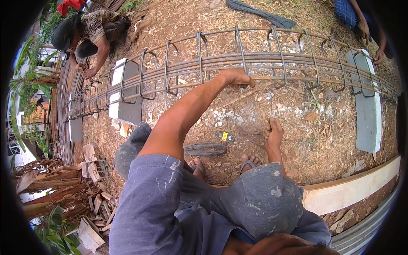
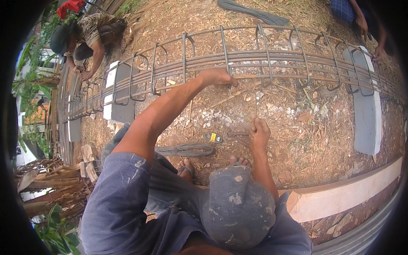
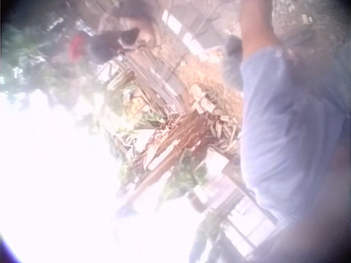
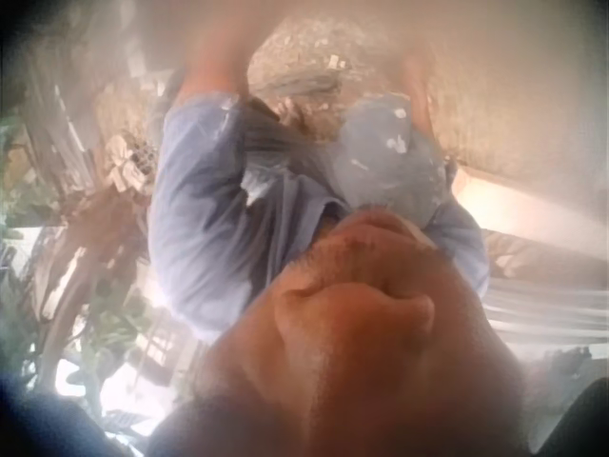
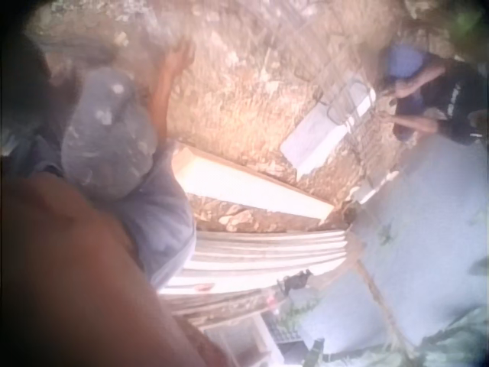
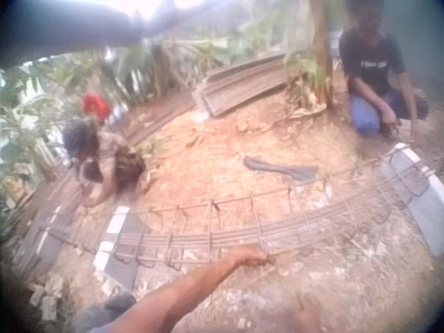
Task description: The person ties rebar ties around intersections of a rebar cage using a manual rebar tying tool. The person repeatedly picks up ties, wraps them around the rebar, and twists them to secure the cage. Other workers are visible nearby performing similar tasks.
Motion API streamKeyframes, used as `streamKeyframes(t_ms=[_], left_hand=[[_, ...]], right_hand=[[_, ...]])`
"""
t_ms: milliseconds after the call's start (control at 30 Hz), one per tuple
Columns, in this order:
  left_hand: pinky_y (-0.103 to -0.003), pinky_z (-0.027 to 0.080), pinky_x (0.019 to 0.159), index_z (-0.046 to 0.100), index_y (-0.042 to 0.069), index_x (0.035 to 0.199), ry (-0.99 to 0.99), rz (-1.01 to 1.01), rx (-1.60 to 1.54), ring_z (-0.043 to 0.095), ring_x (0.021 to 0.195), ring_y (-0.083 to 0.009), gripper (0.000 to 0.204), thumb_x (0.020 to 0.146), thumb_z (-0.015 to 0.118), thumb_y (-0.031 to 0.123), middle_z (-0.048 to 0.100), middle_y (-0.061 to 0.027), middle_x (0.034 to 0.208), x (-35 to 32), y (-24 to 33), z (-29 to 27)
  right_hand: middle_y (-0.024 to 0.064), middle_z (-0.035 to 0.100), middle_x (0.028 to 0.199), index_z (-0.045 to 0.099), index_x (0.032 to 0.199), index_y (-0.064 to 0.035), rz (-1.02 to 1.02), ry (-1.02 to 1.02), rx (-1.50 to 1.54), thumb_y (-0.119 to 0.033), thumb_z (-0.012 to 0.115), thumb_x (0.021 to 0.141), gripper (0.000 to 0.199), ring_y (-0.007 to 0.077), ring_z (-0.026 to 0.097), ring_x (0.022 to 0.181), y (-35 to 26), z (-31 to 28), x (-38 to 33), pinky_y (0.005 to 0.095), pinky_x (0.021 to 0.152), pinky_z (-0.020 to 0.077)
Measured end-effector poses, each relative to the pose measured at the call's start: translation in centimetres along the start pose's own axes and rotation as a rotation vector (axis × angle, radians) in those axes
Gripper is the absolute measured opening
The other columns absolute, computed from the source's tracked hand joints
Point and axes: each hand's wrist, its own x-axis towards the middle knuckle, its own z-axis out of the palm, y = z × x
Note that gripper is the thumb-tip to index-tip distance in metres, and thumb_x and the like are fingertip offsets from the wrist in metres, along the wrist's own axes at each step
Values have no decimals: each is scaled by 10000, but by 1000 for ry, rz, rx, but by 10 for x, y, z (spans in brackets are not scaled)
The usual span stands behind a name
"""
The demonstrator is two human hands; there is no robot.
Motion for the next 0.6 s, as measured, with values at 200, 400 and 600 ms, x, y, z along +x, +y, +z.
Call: streamKeyframes(t_ms=[200, 400, 600], left_hand=[[-454, 508, 787, 706, -50, 935, 362, 66, 332, 666, 913, -372, 892, 765, 470, 793, 680, -252, 910, -32, 16, 16], [-474, 483, 691, 711, 10, 732, 979, 73, 61, 651, 737, -397, 616, 856, 513, 580, 657, -226, 695, -25, 10, 49], [-473, 481, 704, 742, 64, 796, 838, 114, -107, 652, 751, -395, 424, 843, 585, 455, 660, -209, 695, -33, 11, 38]], right_hand=[[-47, 365, 535, 404, 637, -142, -10, 22, -100, -368, 539, 983, 435, 77, 318, 473, 39, 17, 51, 253, 447, 252], [16, 545, 794, 579, 994, -70, 432, -178, 182, -428, 298, 1029, 456, 131, 456, 541, 25, 103, 96, 261, 453, 362], [-24, 505, 721, 530, 938, -111, 460, -347, 273, -291, 380, 1002, 243, 92, 365, 509, 26, 109, 154, 250, 424, 298]])
